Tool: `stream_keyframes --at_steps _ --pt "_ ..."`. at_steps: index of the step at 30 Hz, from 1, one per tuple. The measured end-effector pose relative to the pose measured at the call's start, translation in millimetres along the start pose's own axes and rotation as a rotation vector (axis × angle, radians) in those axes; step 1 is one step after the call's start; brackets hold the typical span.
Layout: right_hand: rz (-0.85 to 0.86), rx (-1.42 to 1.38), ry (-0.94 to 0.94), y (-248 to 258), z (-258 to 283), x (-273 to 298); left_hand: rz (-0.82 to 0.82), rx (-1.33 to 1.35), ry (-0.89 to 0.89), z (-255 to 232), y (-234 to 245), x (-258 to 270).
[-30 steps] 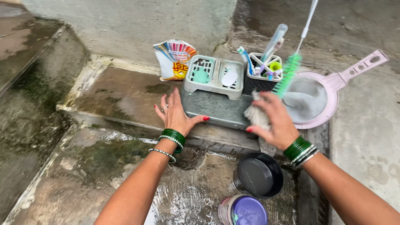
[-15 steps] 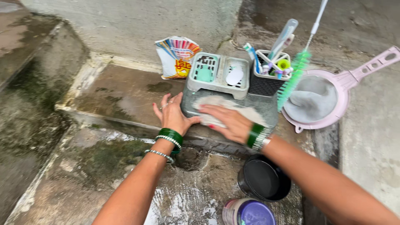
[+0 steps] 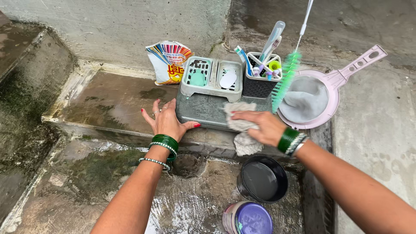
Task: The person cleans a plastic stand, a small basket, and several containers by hand using a cloth and a red bucket of water.
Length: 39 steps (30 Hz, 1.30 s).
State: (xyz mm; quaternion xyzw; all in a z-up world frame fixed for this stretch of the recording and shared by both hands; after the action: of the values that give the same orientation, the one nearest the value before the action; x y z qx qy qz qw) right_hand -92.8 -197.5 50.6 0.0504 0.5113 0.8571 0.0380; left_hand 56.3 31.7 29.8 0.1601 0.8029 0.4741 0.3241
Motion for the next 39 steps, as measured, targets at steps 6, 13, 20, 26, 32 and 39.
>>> stream_keyframes --at_steps 6,13,20,26,32,39 --pt "-0.083 0.123 -0.176 38.6 -46.2 21.3 0.040 -0.028 0.027 -0.4 -0.2 -1.7" --pt "-0.295 0.145 -0.165 47.7 -50.8 30.1 0.050 -0.055 0.039 -6.1 2.0 -0.3" --pt "-0.288 0.094 0.025 48.6 -36.0 50.8 -0.207 0.092 -0.381 -84.7 20.0 8.7" --pt "-0.281 0.069 -0.110 64.5 -49.9 59.1 -0.167 0.279 -0.398 -124.0 -10.7 3.4" --pt "-0.689 -0.263 -0.084 84.0 -32.2 57.2 -0.132 0.340 -0.404 -132.2 -42.9 0.8" --pt "-0.527 -0.084 -0.090 50.7 -40.8 60.6 -0.158 0.430 -0.369 -130.1 -31.0 -2.9"
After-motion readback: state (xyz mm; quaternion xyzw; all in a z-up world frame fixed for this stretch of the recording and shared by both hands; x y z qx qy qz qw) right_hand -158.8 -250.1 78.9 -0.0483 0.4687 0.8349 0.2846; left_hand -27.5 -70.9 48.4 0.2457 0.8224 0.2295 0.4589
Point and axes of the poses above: each hand's wrist, its own x-axis away from the middle knuckle, its own y-axis out of the back of the hand, z = x × y, the point moved 8 cm from there along -x, towards the middle knuckle, and after that the axes turned 15 degrees about -y, right-handed, at the moved point
